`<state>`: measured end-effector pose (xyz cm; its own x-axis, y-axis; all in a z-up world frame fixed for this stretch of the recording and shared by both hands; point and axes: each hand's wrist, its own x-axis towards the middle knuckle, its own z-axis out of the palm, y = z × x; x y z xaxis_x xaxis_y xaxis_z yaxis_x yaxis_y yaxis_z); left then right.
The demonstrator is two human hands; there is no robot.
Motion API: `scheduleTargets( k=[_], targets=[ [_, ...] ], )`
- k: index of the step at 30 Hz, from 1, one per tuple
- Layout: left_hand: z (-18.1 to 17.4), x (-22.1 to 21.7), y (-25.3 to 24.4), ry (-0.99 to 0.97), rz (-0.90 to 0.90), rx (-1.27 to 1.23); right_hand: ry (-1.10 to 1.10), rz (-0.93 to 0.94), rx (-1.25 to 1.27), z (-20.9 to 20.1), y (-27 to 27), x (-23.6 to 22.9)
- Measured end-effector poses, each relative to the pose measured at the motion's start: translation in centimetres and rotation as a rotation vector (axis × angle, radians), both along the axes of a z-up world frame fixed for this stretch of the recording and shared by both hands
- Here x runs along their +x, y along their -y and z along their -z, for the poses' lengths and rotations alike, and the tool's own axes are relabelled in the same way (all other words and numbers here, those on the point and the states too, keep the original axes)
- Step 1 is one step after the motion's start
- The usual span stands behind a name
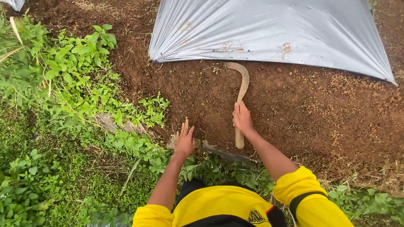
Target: Using a sickle to clear weeds and grass from the edge of a plastic-covered garden bed
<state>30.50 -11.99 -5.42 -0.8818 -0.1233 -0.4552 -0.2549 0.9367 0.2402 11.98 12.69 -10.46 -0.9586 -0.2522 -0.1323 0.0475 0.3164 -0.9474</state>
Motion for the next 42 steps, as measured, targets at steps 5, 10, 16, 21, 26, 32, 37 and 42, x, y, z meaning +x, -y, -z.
scheduleTargets(
  k=[5,10,16,21,26,32,37,42],
  targets=[
    [3.6,4.3,2.1,0.011,-0.086,-0.028,-0.004,-0.048,0.002,-1.3,0.9,-1.5],
    [3.9,6.0,1.6,-0.055,-0.135,-0.02,0.017,-0.104,0.059,0.9,1.4,0.6],
    [2.8,6.0,1.4,-0.15,-0.278,0.176,0.029,-0.341,0.432,5.6,-3.8,4.9],
    [-1.0,2.1,1.0,-0.521,-0.301,0.457,0.236,-0.423,0.213,-2.7,-6.4,8.2],
    [-3.5,-0.7,-0.9,-0.601,-0.289,0.597,0.282,-0.497,0.226,-3.7,-9.0,11.3],
    [-4.5,0.1,-3.1,-0.377,-0.287,0.837,0.3,-0.484,0.171,-2.3,-10.8,14.9],
    [-4.1,1.8,-3.6,-0.288,-0.24,0.853,0.319,-0.467,0.157,-2.9,-11.8,18.0],
    [-2.7,2.5,-3.2,-0.327,-0.256,0.983,0.576,-0.545,0.15,-4.2,-12.7,18.9]
  ],
)
